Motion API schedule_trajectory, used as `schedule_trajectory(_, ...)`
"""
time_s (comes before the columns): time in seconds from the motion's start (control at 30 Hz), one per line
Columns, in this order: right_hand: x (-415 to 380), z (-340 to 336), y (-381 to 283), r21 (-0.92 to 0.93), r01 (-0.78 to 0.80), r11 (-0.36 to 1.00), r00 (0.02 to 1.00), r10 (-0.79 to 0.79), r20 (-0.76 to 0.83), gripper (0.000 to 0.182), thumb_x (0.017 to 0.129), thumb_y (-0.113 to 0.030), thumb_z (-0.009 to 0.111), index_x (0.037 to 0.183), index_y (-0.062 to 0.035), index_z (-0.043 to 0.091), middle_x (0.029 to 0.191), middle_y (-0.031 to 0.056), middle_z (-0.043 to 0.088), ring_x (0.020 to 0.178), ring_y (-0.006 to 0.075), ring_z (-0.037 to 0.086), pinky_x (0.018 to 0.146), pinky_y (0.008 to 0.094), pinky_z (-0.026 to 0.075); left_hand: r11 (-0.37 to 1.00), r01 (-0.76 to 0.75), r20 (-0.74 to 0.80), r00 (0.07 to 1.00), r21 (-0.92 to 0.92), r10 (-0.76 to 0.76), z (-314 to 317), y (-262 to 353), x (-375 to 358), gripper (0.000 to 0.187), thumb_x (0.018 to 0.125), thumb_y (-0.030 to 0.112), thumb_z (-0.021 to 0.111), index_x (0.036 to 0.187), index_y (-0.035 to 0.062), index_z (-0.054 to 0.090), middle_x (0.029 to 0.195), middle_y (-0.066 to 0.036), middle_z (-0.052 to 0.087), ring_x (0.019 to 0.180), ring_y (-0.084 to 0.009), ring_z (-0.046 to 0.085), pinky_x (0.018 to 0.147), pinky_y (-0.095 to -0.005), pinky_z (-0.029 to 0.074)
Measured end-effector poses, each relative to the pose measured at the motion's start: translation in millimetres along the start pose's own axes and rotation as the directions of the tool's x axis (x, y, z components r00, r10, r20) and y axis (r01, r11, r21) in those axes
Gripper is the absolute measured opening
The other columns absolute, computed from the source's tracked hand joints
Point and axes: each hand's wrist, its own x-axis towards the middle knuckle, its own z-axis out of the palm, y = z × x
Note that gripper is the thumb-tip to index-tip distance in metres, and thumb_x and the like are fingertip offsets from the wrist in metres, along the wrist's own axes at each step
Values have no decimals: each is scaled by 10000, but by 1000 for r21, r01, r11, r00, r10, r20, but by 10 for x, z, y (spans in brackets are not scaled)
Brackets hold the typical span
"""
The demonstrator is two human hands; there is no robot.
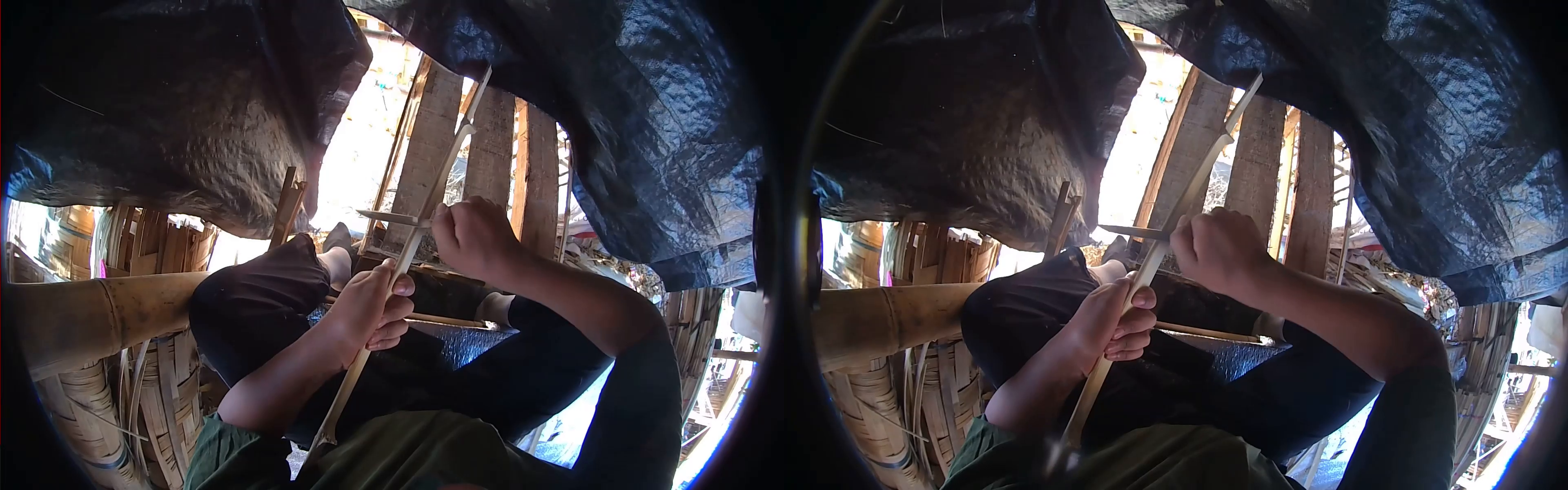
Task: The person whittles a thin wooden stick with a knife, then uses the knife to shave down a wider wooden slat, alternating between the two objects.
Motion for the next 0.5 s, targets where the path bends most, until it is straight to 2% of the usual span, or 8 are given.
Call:
schedule_trajectory(0.07, 112, 38, 239, 27, 10, 1000, 999, -11, 53, 452, 881, -228, 444, 493, -13, 531, 475, 207, 527, 456, 364, 585, 477, 447, 493, 999, 8, 16, 1000, -32, -7, -11, -25, 6, 388, 1025, 407, 238, 750, 179, 388, 466, 50, 267, 319, -90, 236, 314, -252, 208)
schedule_trajectory(0.13, 261, -34, 286, -84, -159, 984, 985, 153, -75, 453, 887, -226, 433, 506, -5, 540, 479, 220, 528, 466, 381, 589, 500, 480, 498, 999, 6, 31, 999, -47, -5, -24, -20, 6, 389, 1025, 408, 235, 750, 179, 387, 467, 51, 264, 319, -90, 233, 315, -252, 208)
schedule_trajectory(0.17, 218, -71, 232, -58, -216, 975, 976, 217, 15, 448, 887, -230, 432, 516, -6, 549, 490, 224, 537, 476, 381, 594, 544, 493, 508, 998, 4, 45, 999, -58, -1, -26, -15, 1, 390, 1025, 408, 232, 749, 180, 385, 467, 51, 262, 319, -89, 231, 315, -252, 208)
schedule_trajectory(0.27, 33, -51, -34, -33, -79, 996, 994, 82, 79, 448, 891, -227, 422, 525, -8, 557, 506, 216, 551, 488, 380, 600, 571, 487, 515, 1000, 13, 2, 1000, -4, -13, 6, -17, -31, 392, 1027, 405, 222, 750, 179, 383, 472, 54, 256, 323, -87, 218, 321, -250, 212)
schedule_trajectory(0.33, 149, -9, 216, 2, -34, 999, 994, 34, 108, 454, 897, -219, 406, 532, 4, 558, 522, 227, 556, 517, 387, 608, 600, 492, 516, 1000, 5, 8, 1000, -10, -5, -13, -17, -25, 392, 1027, 403, 218, 751, 179, 383, 474, 55, 254, 326, -85, 215, 323, -249, 213)
schedule_trajectory(0.4, 300, -17, 394, -97, -158, 983, 987, 157, -17, 438, 890, -193, 397, 541, 18, 554, 536, 247, 556, 555, 391, 616, 597, 499, 514, 1000, -11, 17, 1000, -21, 12, -24, -18, -17, 392, 1028, 401, 214, 752, 178, 382, 477, 56, 252, 329, -82, 212, 326, -247, 214)
schedule_trajectory(0.47, 306, -30, 422, -90, -210, 974, 978, 209, -26, 492, 931, -235, 382, 542, 20, 540, 564, 263, 559, 580, 402, 609, 604, 495, 505, 1000, -3, 28, 1000, -1, 3, -18, 2, -18, 386, 1029, 394, 213, 759, 177, 383, 484, 59, 255, 337, -78, 217, 332, -244, 215)
schedule_trajectory(0.5, 303, 4, 414, 29, -267, 963, 964, 267, 5, 528, 953, -298, 383, 555, 12, 540, 550, 227, 562, 560, 364, 609, 590, 462, 495, 1000, -11, 28, 1000, 0, 11, -13, 16, -20, 386, 1029, 394, 213, 759, 177, 383, 484, 59, 255, 337, -78, 217, 332, -244, 215)
